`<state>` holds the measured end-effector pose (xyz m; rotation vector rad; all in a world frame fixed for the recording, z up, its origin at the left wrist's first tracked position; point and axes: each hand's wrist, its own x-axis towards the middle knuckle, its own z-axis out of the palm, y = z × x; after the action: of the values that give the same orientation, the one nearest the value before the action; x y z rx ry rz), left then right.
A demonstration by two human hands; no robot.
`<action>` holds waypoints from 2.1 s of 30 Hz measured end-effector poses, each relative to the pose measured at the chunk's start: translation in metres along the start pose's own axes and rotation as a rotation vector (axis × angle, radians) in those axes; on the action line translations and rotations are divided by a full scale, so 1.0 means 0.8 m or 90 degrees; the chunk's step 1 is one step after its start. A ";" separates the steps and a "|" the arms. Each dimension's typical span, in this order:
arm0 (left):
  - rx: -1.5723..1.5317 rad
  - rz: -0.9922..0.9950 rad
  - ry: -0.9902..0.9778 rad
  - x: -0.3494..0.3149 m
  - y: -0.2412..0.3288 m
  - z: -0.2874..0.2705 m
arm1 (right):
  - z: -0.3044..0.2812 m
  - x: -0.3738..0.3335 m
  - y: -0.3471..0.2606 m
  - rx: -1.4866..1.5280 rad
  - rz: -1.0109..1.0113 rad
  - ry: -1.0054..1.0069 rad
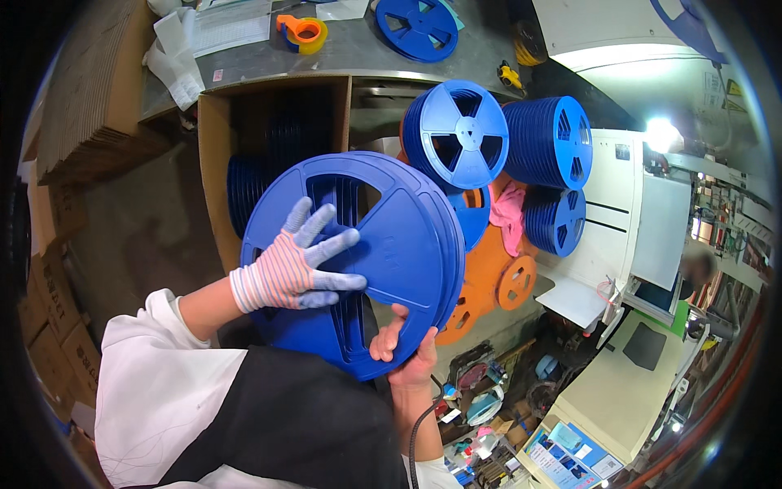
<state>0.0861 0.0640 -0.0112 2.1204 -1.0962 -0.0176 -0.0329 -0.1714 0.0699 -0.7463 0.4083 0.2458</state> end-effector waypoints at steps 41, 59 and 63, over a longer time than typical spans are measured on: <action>0.107 -0.545 0.315 -0.115 -0.093 0.012 | -0.036 0.025 -0.033 0.141 -0.101 0.119; -1.375 -0.526 0.297 -0.051 0.020 -0.008 | 0.051 0.032 -0.011 -0.306 -0.018 0.186; -1.749 -0.349 0.232 -0.068 0.003 -0.018 | 0.038 0.026 -0.002 -0.347 -0.071 0.238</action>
<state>0.0541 0.1103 -0.0157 -0.2904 0.2985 -0.7779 -0.0059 -0.1495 0.0818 -1.3559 0.6626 0.1097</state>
